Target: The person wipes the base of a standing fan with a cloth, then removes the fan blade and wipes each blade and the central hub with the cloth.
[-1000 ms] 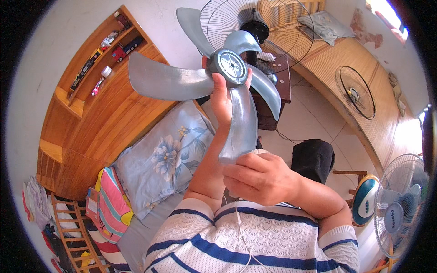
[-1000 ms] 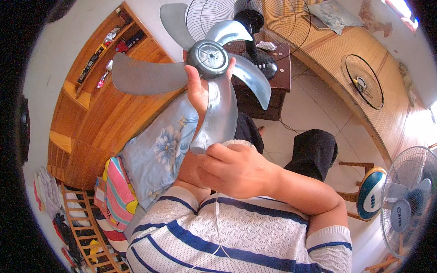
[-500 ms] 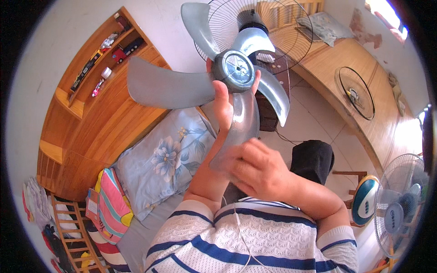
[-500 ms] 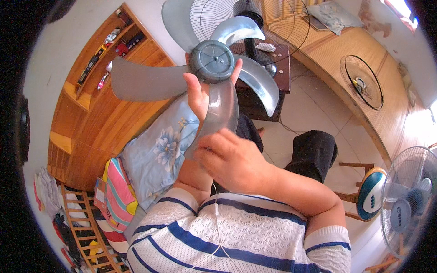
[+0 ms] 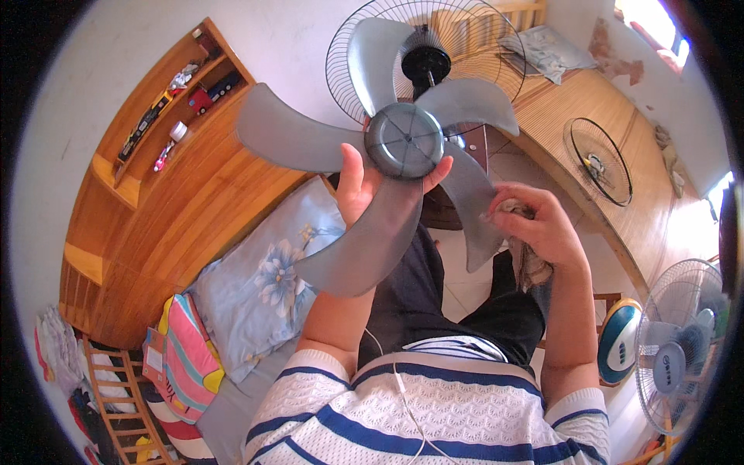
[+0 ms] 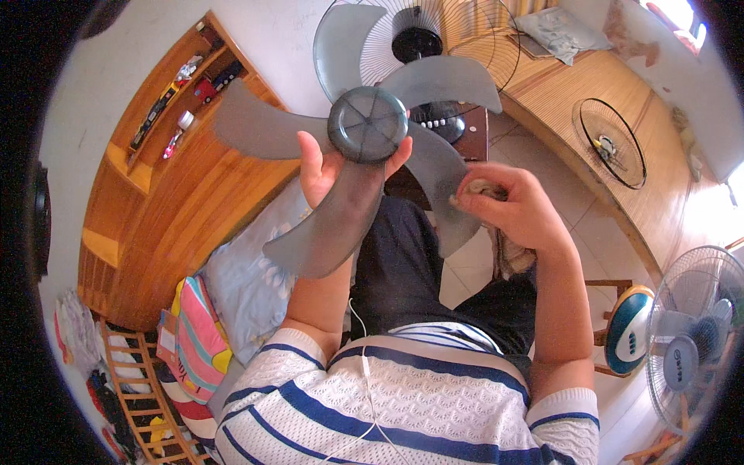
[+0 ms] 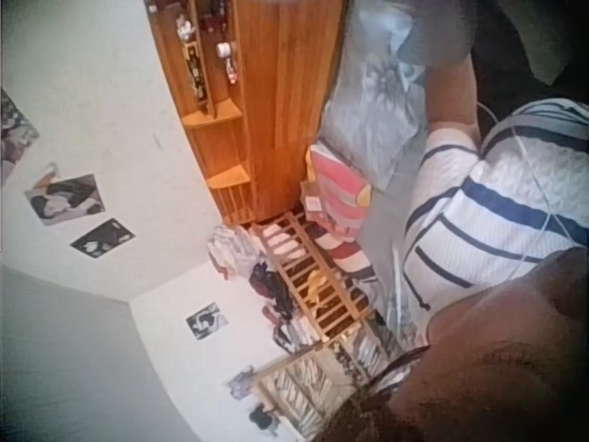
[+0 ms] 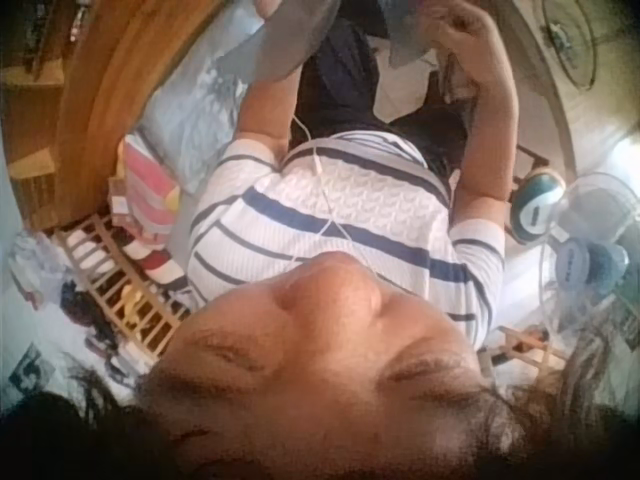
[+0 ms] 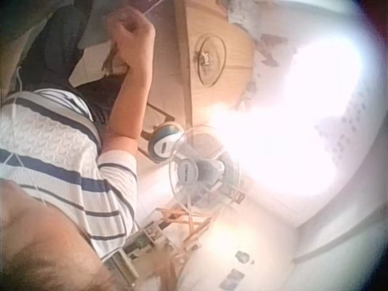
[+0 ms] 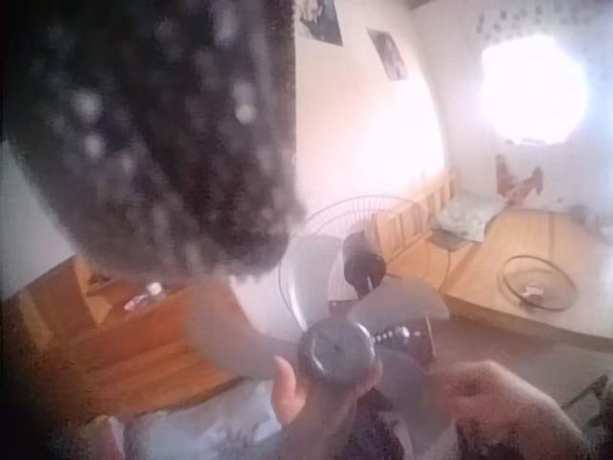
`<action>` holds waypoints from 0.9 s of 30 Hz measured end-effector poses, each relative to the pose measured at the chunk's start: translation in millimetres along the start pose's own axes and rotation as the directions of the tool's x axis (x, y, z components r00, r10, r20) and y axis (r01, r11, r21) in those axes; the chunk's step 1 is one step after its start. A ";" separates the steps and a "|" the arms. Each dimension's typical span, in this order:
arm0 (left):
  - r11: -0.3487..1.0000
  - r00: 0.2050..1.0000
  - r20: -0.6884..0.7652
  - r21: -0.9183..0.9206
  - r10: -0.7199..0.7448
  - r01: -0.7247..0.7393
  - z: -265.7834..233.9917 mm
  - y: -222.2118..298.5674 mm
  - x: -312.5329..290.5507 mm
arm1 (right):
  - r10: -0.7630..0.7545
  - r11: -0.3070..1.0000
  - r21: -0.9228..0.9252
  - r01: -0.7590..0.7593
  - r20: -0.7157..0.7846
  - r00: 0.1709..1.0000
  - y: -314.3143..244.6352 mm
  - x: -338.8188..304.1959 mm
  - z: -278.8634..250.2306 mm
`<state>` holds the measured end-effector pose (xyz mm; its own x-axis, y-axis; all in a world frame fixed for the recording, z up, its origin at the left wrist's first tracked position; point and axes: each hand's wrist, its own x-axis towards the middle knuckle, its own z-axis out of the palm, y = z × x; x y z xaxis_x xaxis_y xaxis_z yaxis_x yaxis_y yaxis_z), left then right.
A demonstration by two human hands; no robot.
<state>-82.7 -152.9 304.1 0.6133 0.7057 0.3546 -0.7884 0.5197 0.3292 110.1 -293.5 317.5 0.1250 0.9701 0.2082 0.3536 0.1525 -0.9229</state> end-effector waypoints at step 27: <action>0.896 0.979 0.204 0.438 -0.018 -0.075 -48.1 -3.5 8.9 | 0.316 0.786 0.465 -0.409 0.266 0.911 -0.4 -1.9 96.3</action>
<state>-76.8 -125.3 264.0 0.6242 0.5836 0.5194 -0.7311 0.2022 0.6516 20.5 -277.2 286.3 -0.0215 0.9819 -0.1884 -0.2042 -0.1888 -0.9606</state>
